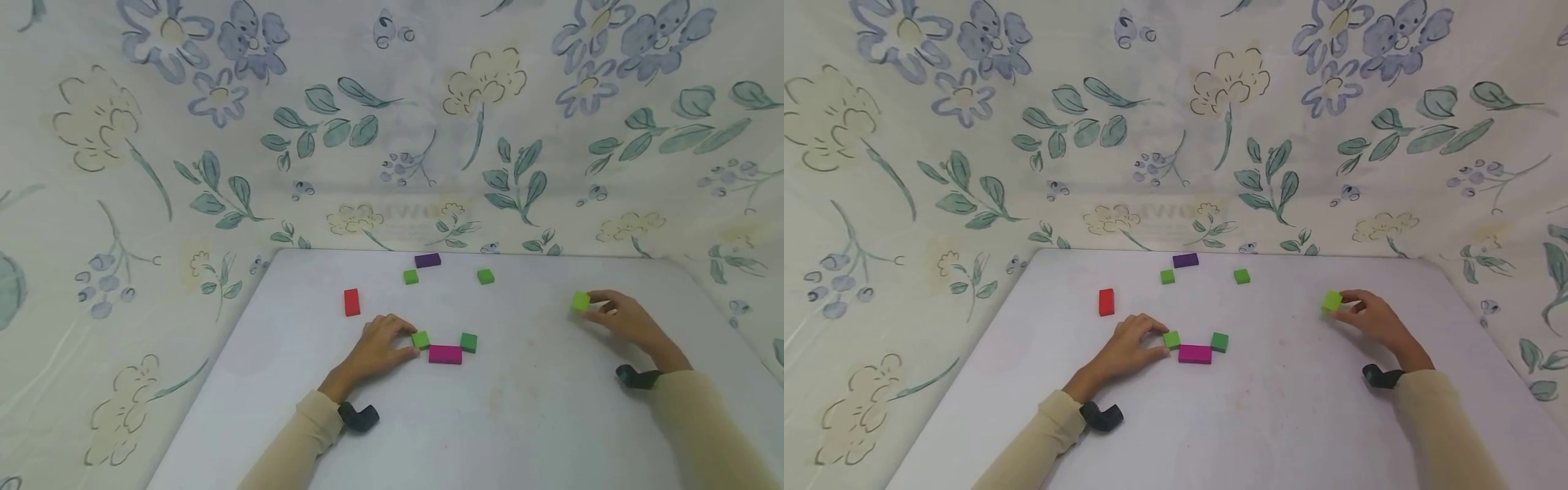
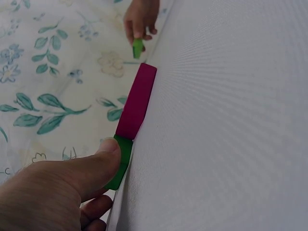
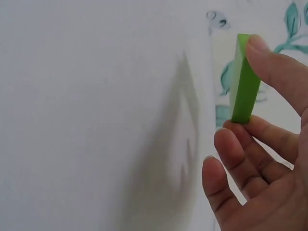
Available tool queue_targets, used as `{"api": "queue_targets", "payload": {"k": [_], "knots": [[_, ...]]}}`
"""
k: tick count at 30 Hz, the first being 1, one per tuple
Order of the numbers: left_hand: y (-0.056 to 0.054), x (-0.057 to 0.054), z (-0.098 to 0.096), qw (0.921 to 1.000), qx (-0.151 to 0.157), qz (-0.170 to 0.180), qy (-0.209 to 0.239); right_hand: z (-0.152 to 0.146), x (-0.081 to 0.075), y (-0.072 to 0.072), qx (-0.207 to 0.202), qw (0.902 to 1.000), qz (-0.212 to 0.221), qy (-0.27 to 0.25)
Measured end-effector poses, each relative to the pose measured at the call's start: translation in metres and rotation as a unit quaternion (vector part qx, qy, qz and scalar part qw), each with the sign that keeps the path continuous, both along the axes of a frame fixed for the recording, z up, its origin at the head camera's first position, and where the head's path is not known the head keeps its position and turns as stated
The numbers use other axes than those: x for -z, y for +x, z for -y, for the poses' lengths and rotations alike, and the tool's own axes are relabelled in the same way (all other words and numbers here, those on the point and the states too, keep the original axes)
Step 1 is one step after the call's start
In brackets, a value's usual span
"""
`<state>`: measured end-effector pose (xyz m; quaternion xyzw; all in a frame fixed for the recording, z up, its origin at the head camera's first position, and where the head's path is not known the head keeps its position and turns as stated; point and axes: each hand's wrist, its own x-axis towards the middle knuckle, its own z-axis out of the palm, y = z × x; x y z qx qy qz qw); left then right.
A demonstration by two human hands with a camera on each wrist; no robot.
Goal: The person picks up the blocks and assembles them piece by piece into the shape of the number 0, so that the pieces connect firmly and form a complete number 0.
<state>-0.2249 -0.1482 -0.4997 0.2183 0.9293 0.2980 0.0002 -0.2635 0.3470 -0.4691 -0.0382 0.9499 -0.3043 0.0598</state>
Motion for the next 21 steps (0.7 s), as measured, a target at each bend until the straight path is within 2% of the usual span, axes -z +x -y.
{"api": "queue_targets", "payload": {"k": [5, 9, 15, 21], "knots": [[0.001, 0.000, 0.000, 1.0000, 0.003, -0.008, -0.003, 0.021, -0.007, 0.000, -0.019, 0.9994, -0.025, -0.016], [0.001, -0.001, -0.001, 1.0000, -0.001, -0.002, 0.001, 0.036, -0.012, -0.002, -0.036, 0.9984, -0.040, -0.018], [0.000, 0.000, -0.002, 1.0000, -0.001, -0.003, 0.004, 0.053, -0.012, -0.005, -0.047, 0.9977, -0.040, -0.029], [0.000, 0.000, -0.001, 1.0000, -0.002, -0.001, 0.001, 0.073, -0.010, -0.005, -0.076, 0.9947, -0.052, -0.046]]}}
